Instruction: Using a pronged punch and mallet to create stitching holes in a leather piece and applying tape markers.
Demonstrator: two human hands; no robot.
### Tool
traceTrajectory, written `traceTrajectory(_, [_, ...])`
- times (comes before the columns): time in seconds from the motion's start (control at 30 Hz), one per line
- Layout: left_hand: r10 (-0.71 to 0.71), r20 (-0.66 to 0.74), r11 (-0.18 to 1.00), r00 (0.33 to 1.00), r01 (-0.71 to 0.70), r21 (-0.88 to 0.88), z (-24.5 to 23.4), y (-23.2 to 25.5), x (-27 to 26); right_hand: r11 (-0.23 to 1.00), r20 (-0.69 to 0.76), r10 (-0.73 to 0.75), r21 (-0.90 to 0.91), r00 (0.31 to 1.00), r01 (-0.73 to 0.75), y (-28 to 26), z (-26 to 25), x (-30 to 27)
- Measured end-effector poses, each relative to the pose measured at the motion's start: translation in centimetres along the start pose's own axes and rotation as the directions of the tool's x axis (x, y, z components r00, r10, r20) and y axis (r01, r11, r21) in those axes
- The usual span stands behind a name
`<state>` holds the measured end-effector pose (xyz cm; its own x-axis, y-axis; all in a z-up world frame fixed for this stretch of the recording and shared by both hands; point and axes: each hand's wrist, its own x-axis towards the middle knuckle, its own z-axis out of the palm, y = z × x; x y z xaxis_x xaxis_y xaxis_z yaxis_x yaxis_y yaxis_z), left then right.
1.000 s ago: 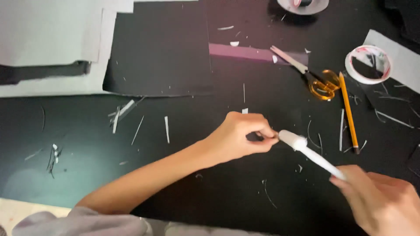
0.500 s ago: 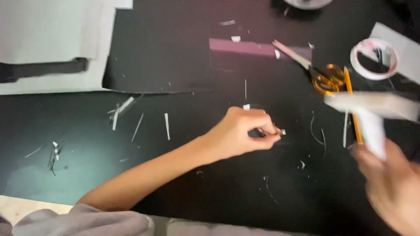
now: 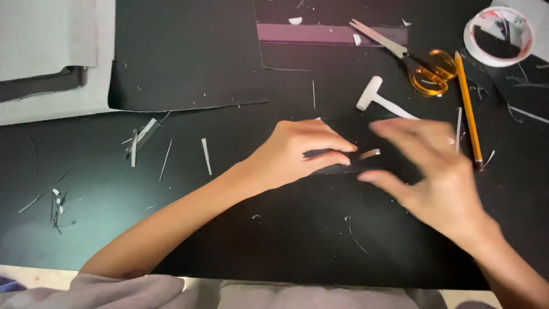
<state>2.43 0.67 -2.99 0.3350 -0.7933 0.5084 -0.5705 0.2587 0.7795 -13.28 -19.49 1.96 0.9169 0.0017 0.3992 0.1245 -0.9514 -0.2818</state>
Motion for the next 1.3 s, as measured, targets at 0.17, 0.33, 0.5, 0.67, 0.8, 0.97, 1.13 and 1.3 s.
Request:
traceTrajectory(0.17, [0.301,0.074,0.897,0.951,-0.309,0.317,-0.3,-0.1,-0.4,0.927,0.057,-0.004,0.374,0.998,-0.018,-2.0,1.7,1.6])
traceTrajectory(0.33, [0.371,0.193,0.723,0.908,-0.413,0.554,0.6,-0.7,-1.3,0.93,0.085,0.064,0.357,0.994,-0.091,-1.3,2.3,0.6])
traceTrajectory(0.5, [0.367,0.239,0.641,0.899,-0.431,0.635,1.0,-1.0,-1.8,0.963,0.045,-0.036,0.269,0.998,0.023,-0.3,3.8,-0.9])
traceTrajectory(0.67, [0.358,0.225,0.688,0.906,-0.419,0.592,1.2,-1.6,-2.1,0.957,0.003,-0.167,0.242,0.986,0.161,-0.9,4.1,-0.8])
traceTrajectory(0.8, [0.355,0.213,0.691,0.91,-0.409,0.596,1.2,-1.6,-2.2,0.959,0.0,-0.205,0.202,0.979,0.201,-0.6,4.3,-1.0])
traceTrajectory(0.97, [0.359,0.216,0.67,0.908,-0.412,0.617,1.3,-1.4,-2.3,0.907,0.035,0.072,0.414,0.997,-0.08,-1.4,3.1,-0.3])
traceTrajectory(1.13, [0.362,0.216,0.67,0.907,-0.414,0.615,1.4,-1.6,-2.3,0.705,0.06,0.237,0.676,0.97,-0.215,-0.8,2.9,-0.5])
traceTrajectory(1.3, [0.242,0.141,0.865,0.96,-0.28,0.418,0.8,-0.7,-1.5,0.567,0.005,0.405,0.783,0.914,-0.255,0.5,1.9,-1.5])
